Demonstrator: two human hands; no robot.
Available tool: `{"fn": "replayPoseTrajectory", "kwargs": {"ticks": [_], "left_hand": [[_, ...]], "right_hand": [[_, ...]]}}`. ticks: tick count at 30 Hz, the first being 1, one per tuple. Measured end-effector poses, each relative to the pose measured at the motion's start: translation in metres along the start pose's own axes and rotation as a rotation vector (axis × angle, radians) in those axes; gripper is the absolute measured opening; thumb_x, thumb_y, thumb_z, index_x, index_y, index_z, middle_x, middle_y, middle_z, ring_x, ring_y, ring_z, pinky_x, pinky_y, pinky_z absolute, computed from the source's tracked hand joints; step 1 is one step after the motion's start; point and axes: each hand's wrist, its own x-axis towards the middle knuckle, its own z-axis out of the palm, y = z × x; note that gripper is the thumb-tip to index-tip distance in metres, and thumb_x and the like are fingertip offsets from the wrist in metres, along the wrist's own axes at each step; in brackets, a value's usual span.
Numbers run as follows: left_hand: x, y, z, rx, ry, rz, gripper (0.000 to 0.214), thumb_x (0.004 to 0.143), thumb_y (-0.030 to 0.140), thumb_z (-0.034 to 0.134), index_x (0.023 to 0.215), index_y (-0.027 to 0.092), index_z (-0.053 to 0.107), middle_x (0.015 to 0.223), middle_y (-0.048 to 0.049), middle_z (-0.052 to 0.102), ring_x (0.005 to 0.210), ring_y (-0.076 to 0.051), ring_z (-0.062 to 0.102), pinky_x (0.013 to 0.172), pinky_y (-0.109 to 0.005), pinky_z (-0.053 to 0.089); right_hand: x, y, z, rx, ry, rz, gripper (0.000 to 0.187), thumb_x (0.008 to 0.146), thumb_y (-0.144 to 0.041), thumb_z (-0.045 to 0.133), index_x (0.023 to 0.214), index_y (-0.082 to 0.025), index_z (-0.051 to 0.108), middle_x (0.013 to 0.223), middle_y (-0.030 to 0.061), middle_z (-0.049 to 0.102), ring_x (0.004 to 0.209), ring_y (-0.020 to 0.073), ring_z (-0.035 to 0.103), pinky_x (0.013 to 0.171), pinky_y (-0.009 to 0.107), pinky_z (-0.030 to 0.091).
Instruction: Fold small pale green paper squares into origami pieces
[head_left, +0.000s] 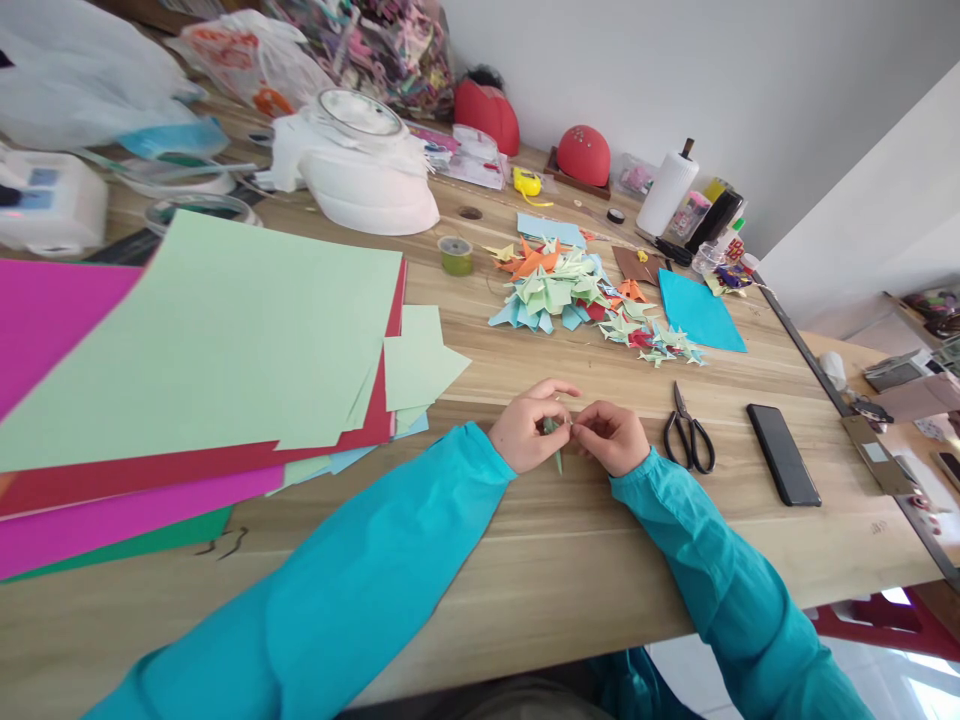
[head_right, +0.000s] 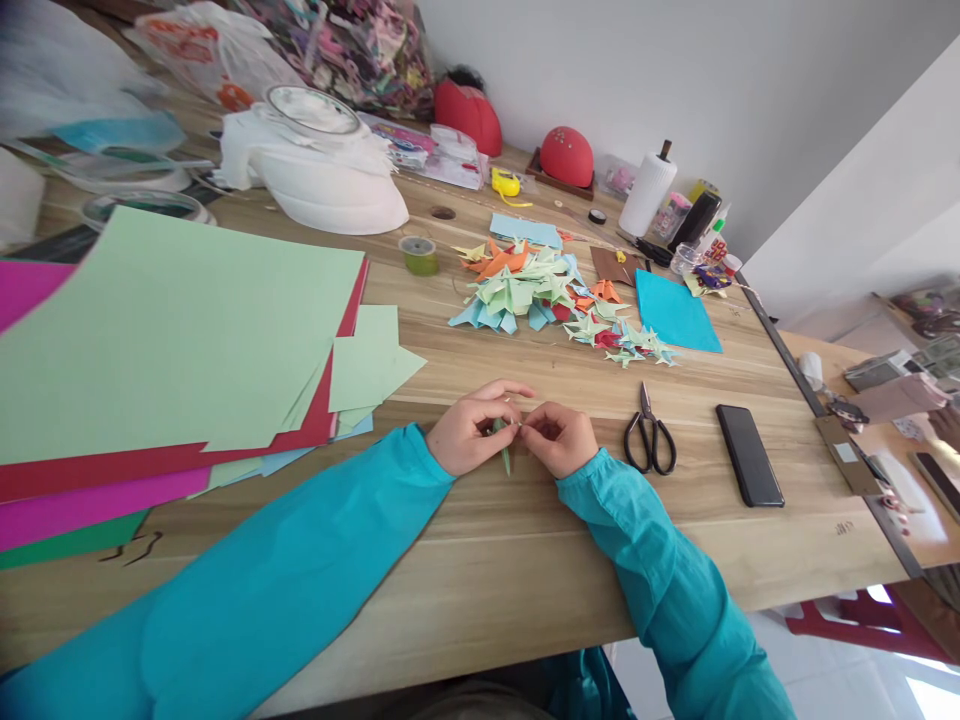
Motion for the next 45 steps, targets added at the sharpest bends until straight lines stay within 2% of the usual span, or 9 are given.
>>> {"fn": "replayPoseTrajectory", "kwargs": {"ticks": [14,17,22,28,32,38,45], "left_hand": [[0.0000,0.0021,-0.0012,0.000,-0.008,-0.007,0.011,0.069,0.016,0.052,0.059,0.013,0.057,0.106,-0.0100,0.057,0.066,-0.011,0.056,0.063,-0.027,0.047],[-0.0001,0.0019,-0.0008,-0.004,-0.005,0.002,0.011,0.068,0.014,0.051,0.059,0.014,0.057,0.106,-0.0101,0.057,0.071,-0.013,0.058,0.066,-0.028,0.047],[0.0000,0.0016,-0.0008,0.010,-0.005,0.008,0.012,0.069,0.014,0.051,0.059,0.014,0.058,0.106,-0.0099,0.056,0.069,-0.012,0.058,0.068,-0.029,0.047],[0.0005,0.0018,-0.0006,0.016,0.011,-0.008,0.013,0.070,0.015,0.051,0.059,0.013,0.058,0.105,-0.0098,0.057,0.066,-0.011,0.056,0.062,-0.026,0.046],[0.0008,0.0026,-0.0010,0.019,0.003,-0.019,0.012,0.070,0.015,0.051,0.060,0.014,0.059,0.106,-0.0090,0.057,0.065,-0.010,0.055,0.061,-0.026,0.046],[0.0008,0.0032,-0.0018,0.004,-0.024,-0.030,0.015,0.071,0.017,0.051,0.063,0.015,0.063,0.108,-0.0086,0.056,0.066,-0.011,0.056,0.065,-0.028,0.047],[0.0012,0.0018,-0.0011,-0.019,-0.028,-0.005,0.019,0.073,0.015,0.049,0.062,0.015,0.065,0.109,-0.0096,0.055,0.097,-0.019,0.055,0.088,-0.033,0.043]], "right_hand": [[-0.0005,-0.0007,0.0002,-0.047,0.016,-0.034,0.018,0.068,-0.033,0.060,0.065,-0.016,0.056,0.050,-0.0008,0.055,0.044,0.0087,0.049,0.042,0.020,0.040],[-0.0003,-0.0004,0.0000,-0.043,0.014,-0.031,0.017,0.068,-0.032,0.060,0.065,-0.016,0.056,0.051,-0.0008,0.055,0.044,0.0088,0.049,0.042,0.020,0.040],[0.0001,-0.0006,0.0004,0.039,-0.010,0.036,0.018,0.066,-0.032,0.061,0.065,-0.016,0.054,0.048,-0.0018,0.054,0.042,0.0094,0.050,0.040,0.021,0.041],[0.0017,-0.0004,-0.0005,0.161,-0.021,0.112,0.024,0.062,-0.036,0.065,0.064,-0.016,0.052,0.048,-0.0024,0.055,0.040,0.0086,0.051,0.039,0.019,0.041],[0.0026,0.0008,-0.0012,0.204,-0.008,0.114,0.028,0.064,-0.040,0.065,0.067,-0.015,0.052,0.049,-0.0027,0.055,0.040,0.0080,0.051,0.037,0.018,0.040],[0.0035,0.0032,-0.0011,0.199,-0.053,0.079,0.031,0.067,-0.044,0.062,0.074,-0.015,0.057,0.052,-0.0014,0.057,0.042,0.0078,0.052,0.036,0.017,0.040],[0.0030,0.0050,-0.0003,0.153,-0.048,0.047,0.031,0.069,-0.045,0.060,0.070,-0.014,0.057,0.053,-0.0009,0.056,0.042,0.0075,0.050,0.038,0.019,0.041]]}}
